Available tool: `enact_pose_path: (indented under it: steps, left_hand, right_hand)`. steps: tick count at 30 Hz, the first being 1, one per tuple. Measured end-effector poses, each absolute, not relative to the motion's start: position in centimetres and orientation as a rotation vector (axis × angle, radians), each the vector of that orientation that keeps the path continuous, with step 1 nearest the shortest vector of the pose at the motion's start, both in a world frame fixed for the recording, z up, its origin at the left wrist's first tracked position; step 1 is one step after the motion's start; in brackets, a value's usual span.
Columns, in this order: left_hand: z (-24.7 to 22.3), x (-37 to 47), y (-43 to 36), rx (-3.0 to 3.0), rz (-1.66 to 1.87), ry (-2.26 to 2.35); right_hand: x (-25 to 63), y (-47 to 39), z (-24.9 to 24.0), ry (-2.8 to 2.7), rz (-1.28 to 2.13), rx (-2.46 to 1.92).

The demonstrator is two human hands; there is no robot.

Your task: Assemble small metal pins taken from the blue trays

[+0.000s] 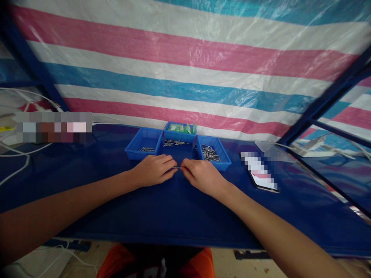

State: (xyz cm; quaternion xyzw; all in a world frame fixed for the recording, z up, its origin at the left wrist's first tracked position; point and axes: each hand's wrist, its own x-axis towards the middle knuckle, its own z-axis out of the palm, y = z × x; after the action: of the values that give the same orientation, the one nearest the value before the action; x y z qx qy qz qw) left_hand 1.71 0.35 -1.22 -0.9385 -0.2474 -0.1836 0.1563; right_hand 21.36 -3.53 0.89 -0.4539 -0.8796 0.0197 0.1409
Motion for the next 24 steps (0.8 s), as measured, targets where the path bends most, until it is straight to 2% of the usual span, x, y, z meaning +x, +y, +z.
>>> enact_pose_path:
  steps: [6, 18, 24]
  left_hand:
    - [-0.96, 1.63, 0.23, -2.715, -0.661, -0.716]
    - [-1.16, 1.58, 0.29, -2.708, -0.666, -0.715]
    - [-1.19, 1.41, 0.38, -2.714, -0.677, -0.495]
  right_hand:
    - [21.39, -3.35, 0.67, -2.575, 0.042, -1.317]
    - [21.41, -3.49, 0.85, -2.56, 0.095, -1.286]
    - [21.3, -3.56, 0.67, -2.619, 0.046, -1.253]
